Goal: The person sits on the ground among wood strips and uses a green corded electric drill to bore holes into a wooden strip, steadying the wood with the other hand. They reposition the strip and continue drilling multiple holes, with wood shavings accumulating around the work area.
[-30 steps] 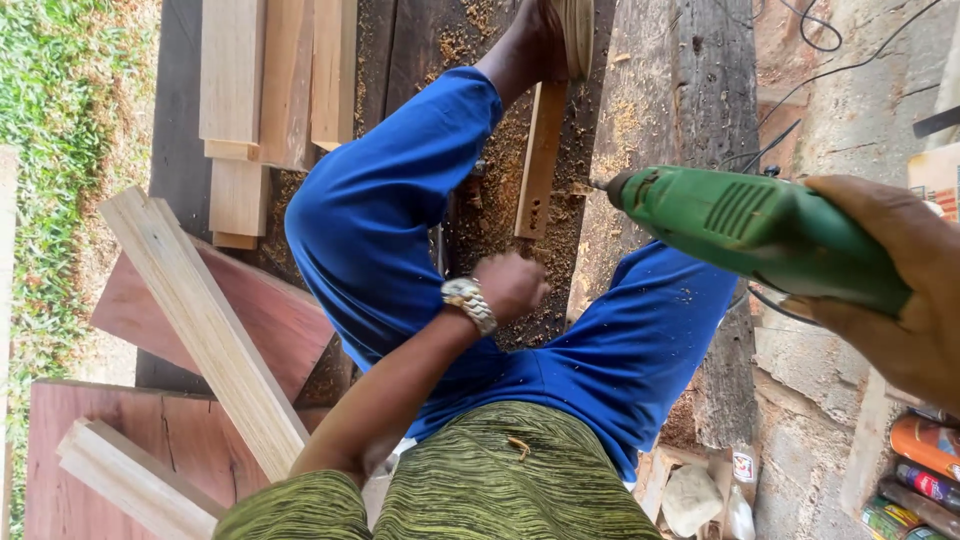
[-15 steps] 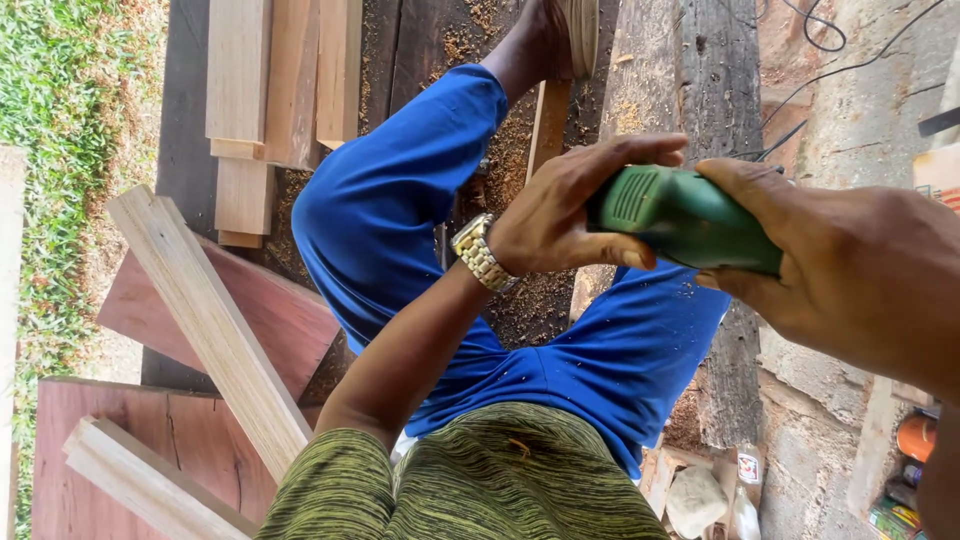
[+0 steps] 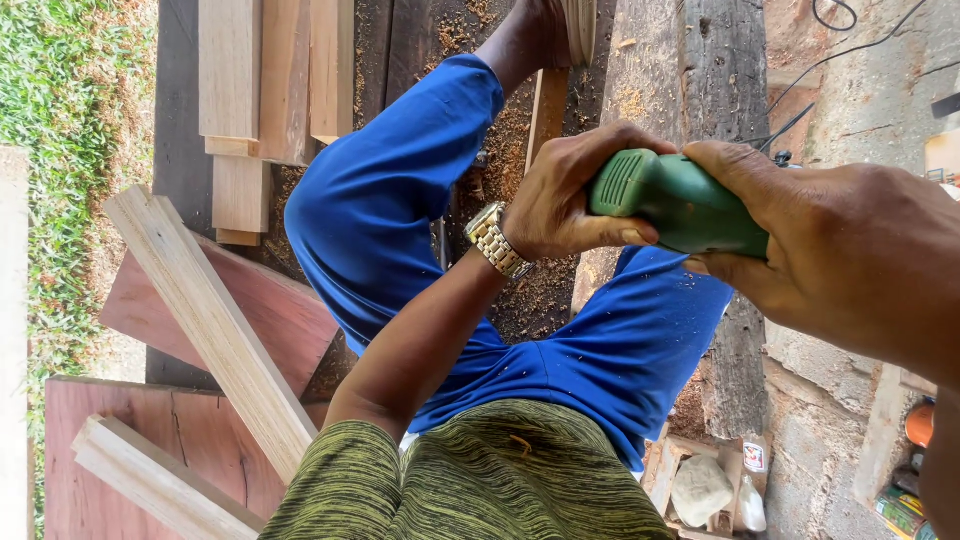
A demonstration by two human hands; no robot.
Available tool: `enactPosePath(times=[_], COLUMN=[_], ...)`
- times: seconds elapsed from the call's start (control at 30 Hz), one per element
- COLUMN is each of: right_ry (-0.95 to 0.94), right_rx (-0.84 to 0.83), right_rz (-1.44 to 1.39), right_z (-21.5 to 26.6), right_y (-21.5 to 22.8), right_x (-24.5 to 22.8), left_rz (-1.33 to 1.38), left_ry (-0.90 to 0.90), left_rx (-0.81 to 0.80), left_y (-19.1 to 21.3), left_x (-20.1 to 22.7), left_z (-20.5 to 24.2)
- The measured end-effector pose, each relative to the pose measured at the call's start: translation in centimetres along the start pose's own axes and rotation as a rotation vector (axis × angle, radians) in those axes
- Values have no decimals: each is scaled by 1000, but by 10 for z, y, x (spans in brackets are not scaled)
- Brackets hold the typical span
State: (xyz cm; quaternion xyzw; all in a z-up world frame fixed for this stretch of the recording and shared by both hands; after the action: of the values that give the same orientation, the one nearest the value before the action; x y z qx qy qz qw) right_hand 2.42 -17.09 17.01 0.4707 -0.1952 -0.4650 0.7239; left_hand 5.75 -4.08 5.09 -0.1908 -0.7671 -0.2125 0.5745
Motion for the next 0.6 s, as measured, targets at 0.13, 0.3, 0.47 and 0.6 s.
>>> enactPosePath(times=[0.13,0.3,0.47,0.6], right_ry=[-16,-30,12,19], right_rx=[-23,-37,6,9], right_rz=[3,28,-6,0], right_z=[-2,-3,-4,-4], right_y=[-1,-1,-1,1], right_x=[1,1,1,-1], left_rz=[1,-8,-21,-21], left_ry=[2,6,5,-2], left_rx=[-7,1,14,15], left_y=[1,2,3,4], left_x=[-1,0,-1,0], left_z=[-2,-1,0,-1])
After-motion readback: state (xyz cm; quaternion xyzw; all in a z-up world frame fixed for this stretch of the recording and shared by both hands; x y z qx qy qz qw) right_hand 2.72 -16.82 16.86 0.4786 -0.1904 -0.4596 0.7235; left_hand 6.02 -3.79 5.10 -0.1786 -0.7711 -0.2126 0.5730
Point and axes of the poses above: each hand's wrist, its own z-axis away from the middle knuckle, its own y-axis out of the back of the hand, x = y × z, the point moved 7 cm from there along -z, towards the middle knuckle, and after that the axes turned 12 degrees about y, right-handed, at the moved point
